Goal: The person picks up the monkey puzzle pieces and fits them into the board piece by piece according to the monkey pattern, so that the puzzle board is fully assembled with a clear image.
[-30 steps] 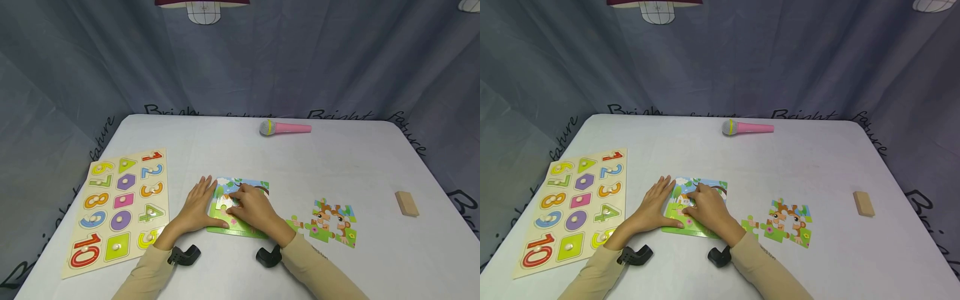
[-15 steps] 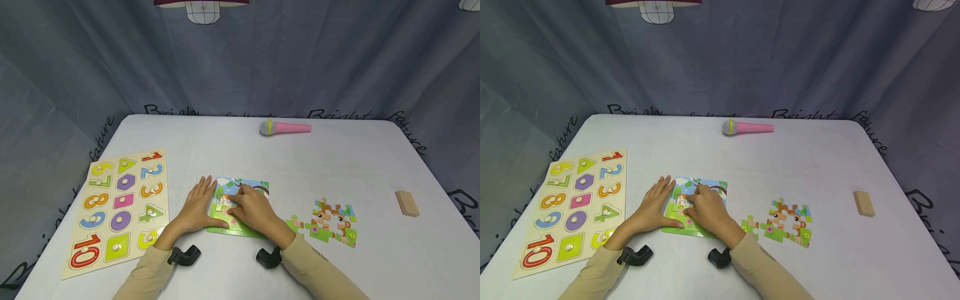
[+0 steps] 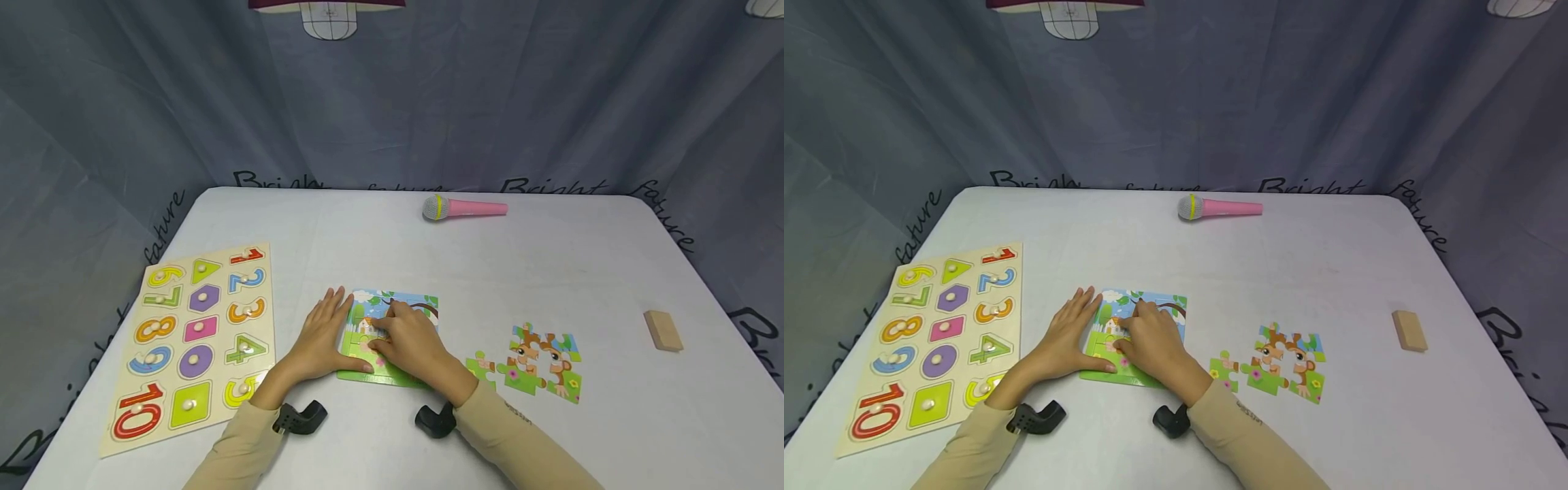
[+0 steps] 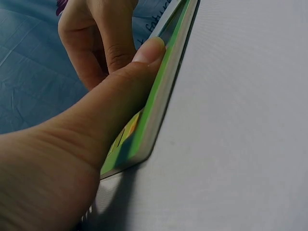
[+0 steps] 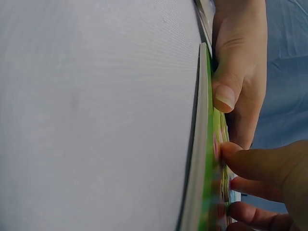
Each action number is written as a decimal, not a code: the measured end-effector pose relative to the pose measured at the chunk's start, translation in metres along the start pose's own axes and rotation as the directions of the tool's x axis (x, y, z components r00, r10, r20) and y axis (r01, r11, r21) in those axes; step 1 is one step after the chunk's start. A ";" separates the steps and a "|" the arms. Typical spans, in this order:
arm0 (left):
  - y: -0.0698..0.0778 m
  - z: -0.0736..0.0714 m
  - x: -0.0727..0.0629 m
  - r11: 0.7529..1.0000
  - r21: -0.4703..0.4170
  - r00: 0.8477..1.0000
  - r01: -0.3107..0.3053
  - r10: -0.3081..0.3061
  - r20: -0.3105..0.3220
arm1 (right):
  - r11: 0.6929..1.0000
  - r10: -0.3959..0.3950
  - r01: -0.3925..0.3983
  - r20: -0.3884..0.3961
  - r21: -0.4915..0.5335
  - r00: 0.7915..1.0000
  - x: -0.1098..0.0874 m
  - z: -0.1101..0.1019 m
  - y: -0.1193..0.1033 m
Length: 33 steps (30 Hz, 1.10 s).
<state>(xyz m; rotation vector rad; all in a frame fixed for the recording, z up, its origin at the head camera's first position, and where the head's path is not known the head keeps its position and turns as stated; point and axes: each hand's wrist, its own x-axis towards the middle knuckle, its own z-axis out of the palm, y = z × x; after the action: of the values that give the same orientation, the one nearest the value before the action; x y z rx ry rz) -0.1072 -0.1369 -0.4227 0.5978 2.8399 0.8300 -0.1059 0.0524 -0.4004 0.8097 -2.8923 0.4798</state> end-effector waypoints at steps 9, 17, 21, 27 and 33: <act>0.000 -0.001 -0.001 1.000 0.002 1.000 -0.002 0.002 -0.003 | 1.000 0.009 -0.009 0.004 -0.028 1.000 -0.002 0.000 -0.002; 0.000 0.000 -0.001 1.000 -0.011 1.000 0.003 -0.003 -0.001 | 0.998 0.004 -0.001 -0.051 0.061 0.999 -0.007 -0.009 0.008; 0.001 0.001 0.000 1.000 -0.025 1.000 0.006 -0.006 -0.006 | 0.986 0.086 -0.079 -0.039 0.144 0.996 -0.018 -0.020 0.025; 0.001 0.002 0.001 0.999 -0.029 1.000 0.013 -0.013 -0.010 | 0.935 0.252 -0.246 0.010 0.254 0.968 -0.044 -0.044 0.065; 0.000 0.001 0.001 0.999 -0.033 1.000 0.011 -0.011 -0.007 | 0.877 0.365 -0.355 0.034 0.325 0.931 -0.075 -0.067 0.107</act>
<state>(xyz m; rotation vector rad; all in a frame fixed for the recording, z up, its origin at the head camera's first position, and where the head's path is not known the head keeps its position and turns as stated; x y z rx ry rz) -0.1074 -0.1360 -0.4240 0.5749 2.8275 0.8779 -0.0963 0.1974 -0.3791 0.2753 -2.9827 1.0194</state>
